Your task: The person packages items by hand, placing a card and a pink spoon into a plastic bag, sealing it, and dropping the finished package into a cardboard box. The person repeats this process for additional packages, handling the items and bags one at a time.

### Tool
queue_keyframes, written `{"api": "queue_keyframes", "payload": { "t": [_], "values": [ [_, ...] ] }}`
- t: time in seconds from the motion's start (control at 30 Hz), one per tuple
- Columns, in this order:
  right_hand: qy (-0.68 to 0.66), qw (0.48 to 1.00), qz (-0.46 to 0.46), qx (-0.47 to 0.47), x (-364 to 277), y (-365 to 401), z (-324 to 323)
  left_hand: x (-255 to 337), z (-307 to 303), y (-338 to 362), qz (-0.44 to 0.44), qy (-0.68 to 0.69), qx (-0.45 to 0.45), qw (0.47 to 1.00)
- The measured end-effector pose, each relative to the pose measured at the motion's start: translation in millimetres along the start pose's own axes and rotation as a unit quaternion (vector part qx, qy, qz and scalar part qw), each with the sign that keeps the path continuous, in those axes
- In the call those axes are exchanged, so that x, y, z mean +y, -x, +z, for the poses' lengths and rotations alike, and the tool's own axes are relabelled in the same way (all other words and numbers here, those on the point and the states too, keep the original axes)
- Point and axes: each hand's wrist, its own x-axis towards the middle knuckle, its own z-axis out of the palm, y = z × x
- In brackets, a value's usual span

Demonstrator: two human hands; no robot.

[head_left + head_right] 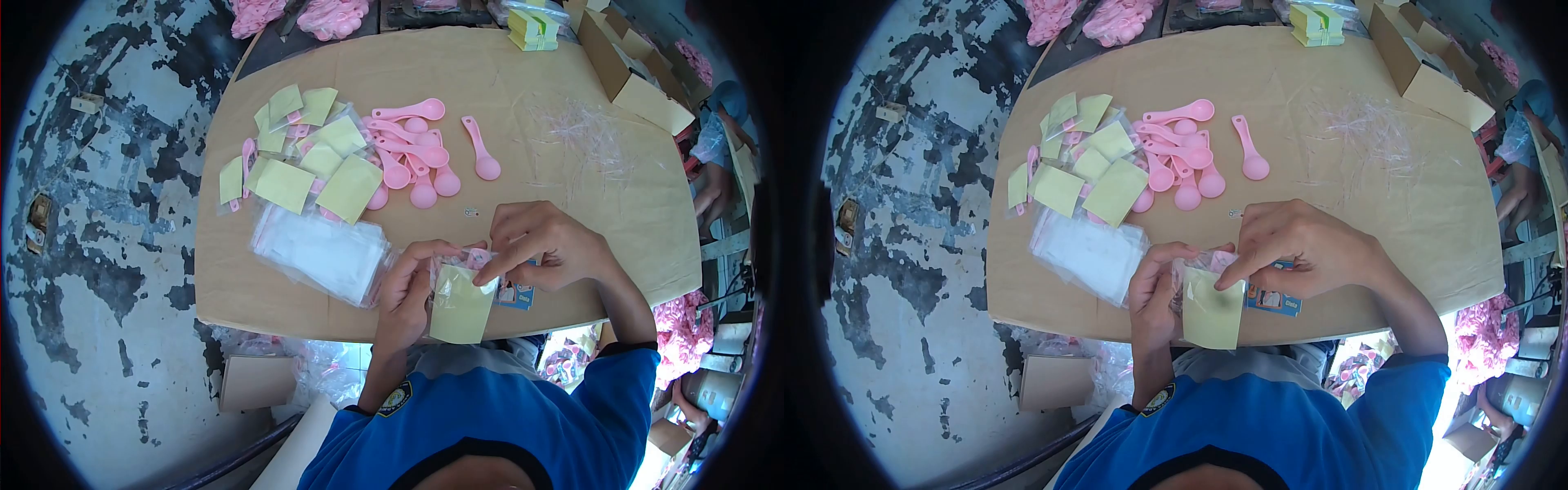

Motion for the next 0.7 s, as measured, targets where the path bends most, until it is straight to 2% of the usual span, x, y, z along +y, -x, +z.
{"api": "queue_keyframes", "payload": {
  "t": [0.1, 0.4, 0.7],
  "values": [
    [0.000, 1.000, -0.010, -0.007, 0, 0, 0, -5, -3, 1, -0.005, -0.031, -0.002, 0.999],
    [0.023, 1.000, -0.005, -0.010, 0, 1, 1, 6, 2, -3, 0.011, 0.014, -0.035, 0.999],
    [0.013, 1.000, -0.005, -0.020, -1, -1, 0, 8, 5, -1, 0.001, -0.012, 0.001, 1.000]
  ]
}}
